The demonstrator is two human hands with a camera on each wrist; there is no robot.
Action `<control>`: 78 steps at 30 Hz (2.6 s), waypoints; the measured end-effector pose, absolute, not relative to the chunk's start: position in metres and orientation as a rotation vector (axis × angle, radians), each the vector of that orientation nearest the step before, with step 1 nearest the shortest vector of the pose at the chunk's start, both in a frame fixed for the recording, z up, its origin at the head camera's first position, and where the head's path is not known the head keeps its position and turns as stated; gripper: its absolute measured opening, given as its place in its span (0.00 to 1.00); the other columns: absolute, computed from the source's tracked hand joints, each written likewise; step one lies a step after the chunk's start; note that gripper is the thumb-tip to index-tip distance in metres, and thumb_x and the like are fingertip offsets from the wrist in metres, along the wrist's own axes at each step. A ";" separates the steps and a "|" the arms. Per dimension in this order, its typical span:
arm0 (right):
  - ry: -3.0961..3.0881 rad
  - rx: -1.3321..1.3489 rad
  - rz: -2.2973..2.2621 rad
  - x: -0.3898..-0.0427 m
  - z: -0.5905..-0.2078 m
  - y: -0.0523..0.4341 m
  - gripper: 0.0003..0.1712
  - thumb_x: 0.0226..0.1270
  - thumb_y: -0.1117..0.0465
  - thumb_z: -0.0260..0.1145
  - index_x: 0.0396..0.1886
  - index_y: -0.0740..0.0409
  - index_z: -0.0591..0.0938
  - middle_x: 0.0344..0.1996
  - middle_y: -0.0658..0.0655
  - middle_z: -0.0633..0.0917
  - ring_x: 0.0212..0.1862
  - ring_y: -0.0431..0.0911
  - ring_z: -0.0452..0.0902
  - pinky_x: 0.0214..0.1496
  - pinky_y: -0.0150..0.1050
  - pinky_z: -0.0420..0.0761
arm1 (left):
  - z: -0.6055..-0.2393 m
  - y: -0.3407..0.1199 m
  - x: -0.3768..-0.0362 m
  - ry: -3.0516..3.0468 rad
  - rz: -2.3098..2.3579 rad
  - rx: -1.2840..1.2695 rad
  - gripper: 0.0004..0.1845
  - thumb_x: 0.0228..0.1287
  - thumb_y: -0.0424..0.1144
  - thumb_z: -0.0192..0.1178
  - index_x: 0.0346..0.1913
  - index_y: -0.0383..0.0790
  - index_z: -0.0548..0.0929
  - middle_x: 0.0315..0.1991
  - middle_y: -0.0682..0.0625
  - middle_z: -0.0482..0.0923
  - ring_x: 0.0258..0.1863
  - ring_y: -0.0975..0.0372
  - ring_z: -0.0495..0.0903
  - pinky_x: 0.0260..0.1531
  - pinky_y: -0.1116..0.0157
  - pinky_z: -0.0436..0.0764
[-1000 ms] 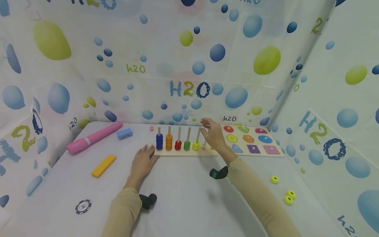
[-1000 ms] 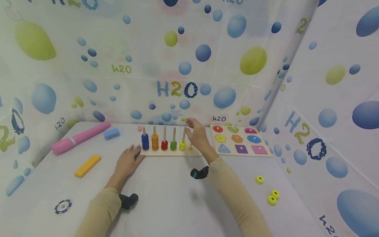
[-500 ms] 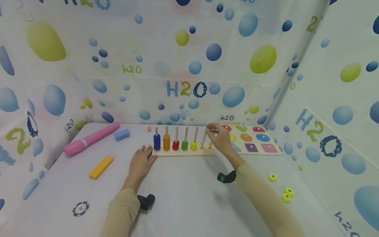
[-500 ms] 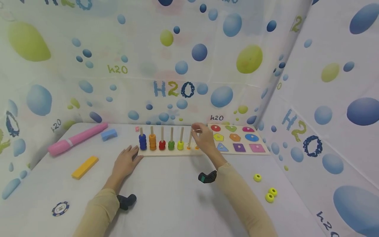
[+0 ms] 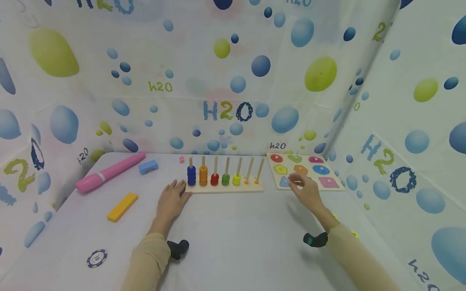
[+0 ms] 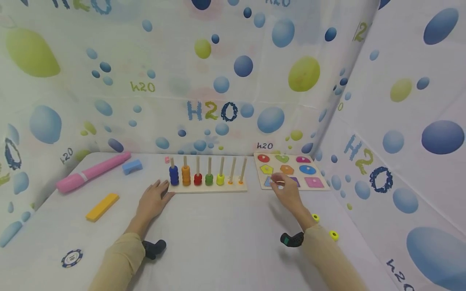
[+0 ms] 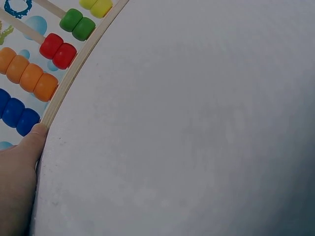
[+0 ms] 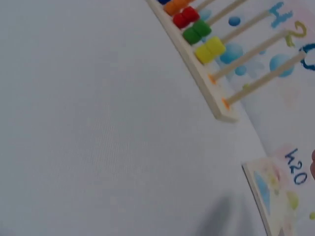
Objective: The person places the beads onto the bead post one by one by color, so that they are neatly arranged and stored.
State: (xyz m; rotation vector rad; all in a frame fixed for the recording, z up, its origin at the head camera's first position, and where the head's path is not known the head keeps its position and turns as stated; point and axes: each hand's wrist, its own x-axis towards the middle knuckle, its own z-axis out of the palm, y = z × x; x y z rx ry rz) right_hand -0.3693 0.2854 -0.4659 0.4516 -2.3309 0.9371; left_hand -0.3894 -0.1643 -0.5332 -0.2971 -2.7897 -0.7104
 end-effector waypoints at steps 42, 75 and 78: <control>-2.715 0.176 0.669 -0.276 -0.513 0.406 0.22 0.55 0.71 0.69 0.51 0.67 0.76 0.41 0.64 0.84 0.43 0.58 0.81 0.45 0.47 0.82 | -0.537 -0.165 -0.388 -2.777 -0.697 -0.290 0.31 0.68 0.50 0.55 0.64 0.30 0.69 0.64 0.37 0.67 0.68 0.42 0.56 0.68 0.46 0.50; -2.315 0.719 0.910 -0.401 -0.423 0.191 0.23 0.56 0.73 0.68 0.53 0.65 0.75 0.44 0.59 0.83 0.48 0.48 0.79 0.50 0.38 0.81 | -0.540 -0.167 -0.391 -2.786 -0.703 -0.299 0.30 0.68 0.51 0.54 0.64 0.31 0.70 0.64 0.39 0.67 0.68 0.43 0.56 0.69 0.49 0.49; -2.327 0.750 0.910 -0.408 -0.415 0.175 0.24 0.57 0.73 0.68 0.54 0.65 0.75 0.45 0.58 0.83 0.48 0.47 0.79 0.51 0.36 0.81 | -0.540 -0.167 -0.391 -2.779 -0.697 -0.317 0.30 0.69 0.51 0.54 0.64 0.31 0.70 0.64 0.39 0.68 0.68 0.43 0.56 0.69 0.49 0.50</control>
